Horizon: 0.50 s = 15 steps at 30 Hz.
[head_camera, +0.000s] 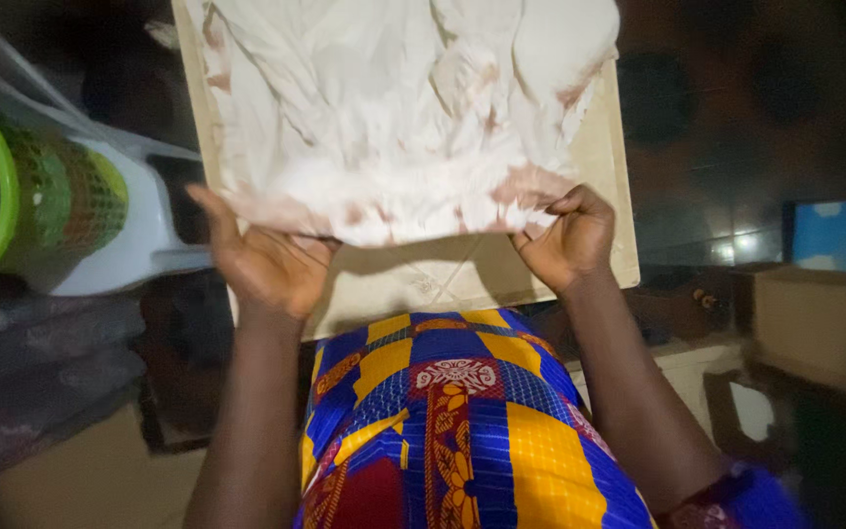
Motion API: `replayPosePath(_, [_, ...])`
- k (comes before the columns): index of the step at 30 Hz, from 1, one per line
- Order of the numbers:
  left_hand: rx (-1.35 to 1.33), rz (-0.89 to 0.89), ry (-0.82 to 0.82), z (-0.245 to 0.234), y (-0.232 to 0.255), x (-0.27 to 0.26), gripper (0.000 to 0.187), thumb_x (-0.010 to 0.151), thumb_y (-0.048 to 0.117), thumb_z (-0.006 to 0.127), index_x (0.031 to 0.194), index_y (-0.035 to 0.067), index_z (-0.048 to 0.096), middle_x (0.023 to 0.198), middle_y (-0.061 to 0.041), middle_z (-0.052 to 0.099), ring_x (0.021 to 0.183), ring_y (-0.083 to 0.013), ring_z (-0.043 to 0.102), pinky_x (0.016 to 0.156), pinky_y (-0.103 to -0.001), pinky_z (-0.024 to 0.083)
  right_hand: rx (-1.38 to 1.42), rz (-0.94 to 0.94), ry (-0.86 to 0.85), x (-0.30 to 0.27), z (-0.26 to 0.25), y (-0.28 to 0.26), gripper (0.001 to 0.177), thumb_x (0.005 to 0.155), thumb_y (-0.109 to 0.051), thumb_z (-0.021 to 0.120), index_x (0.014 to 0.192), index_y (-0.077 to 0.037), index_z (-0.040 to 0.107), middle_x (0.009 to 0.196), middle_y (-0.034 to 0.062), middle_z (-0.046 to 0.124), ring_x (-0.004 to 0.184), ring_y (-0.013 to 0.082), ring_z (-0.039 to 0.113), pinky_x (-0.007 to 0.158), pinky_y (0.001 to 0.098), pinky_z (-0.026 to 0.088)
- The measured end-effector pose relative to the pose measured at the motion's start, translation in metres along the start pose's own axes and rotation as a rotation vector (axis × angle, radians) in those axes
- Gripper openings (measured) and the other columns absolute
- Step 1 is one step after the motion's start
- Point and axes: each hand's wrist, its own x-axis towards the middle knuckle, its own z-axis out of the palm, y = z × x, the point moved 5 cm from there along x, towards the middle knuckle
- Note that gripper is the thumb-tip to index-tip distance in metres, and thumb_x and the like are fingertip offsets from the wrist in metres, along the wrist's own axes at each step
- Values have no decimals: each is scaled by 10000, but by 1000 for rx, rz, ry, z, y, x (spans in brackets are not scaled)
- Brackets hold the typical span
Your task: The person takes a white cloth with brown patterns from a basket, spreads it out on a table, and folds it by hand.
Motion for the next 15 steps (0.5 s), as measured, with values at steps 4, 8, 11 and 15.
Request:
replayPosePath(4, [98,169,-401,49,15,0,463,1075,34,641,1488,-46,449,1354,-197,582,1362,-343,539,1264,-557,456,-171,-73,258,-16,38,-19,229,651,-39,486,829,-42,630,918,102,648,942,260,626,1078,482,427])
replayPosePath(8, [167,233,-436,61,24,-8,608,947,-94,595,1522,-8,414,1414,-214,579,1352,-332,572,1187,-531,487,-196,-117,128,-9,30,-31,55,741,-69,566,762,-120,572,890,34,595,920,220,593,1075,537,436])
replayPosePath(11, [200,248,-487,66,25,-18,630,930,-100,577,1520,32,402,1456,-172,570,1394,-311,562,1200,-521,478,-266,-125,155,-7,11,-37,38,796,-85,595,799,-122,590,910,31,598,942,219,566,1035,488,406])
replayPosePath(15, [201,189,-546,69,23,-29,619,948,-86,575,1529,55,414,1488,-127,561,1421,-292,540,1218,-515,454,-157,-85,-71,-14,44,-38,178,804,-91,567,970,-64,627,1115,102,661,1170,305,612,1163,620,414])
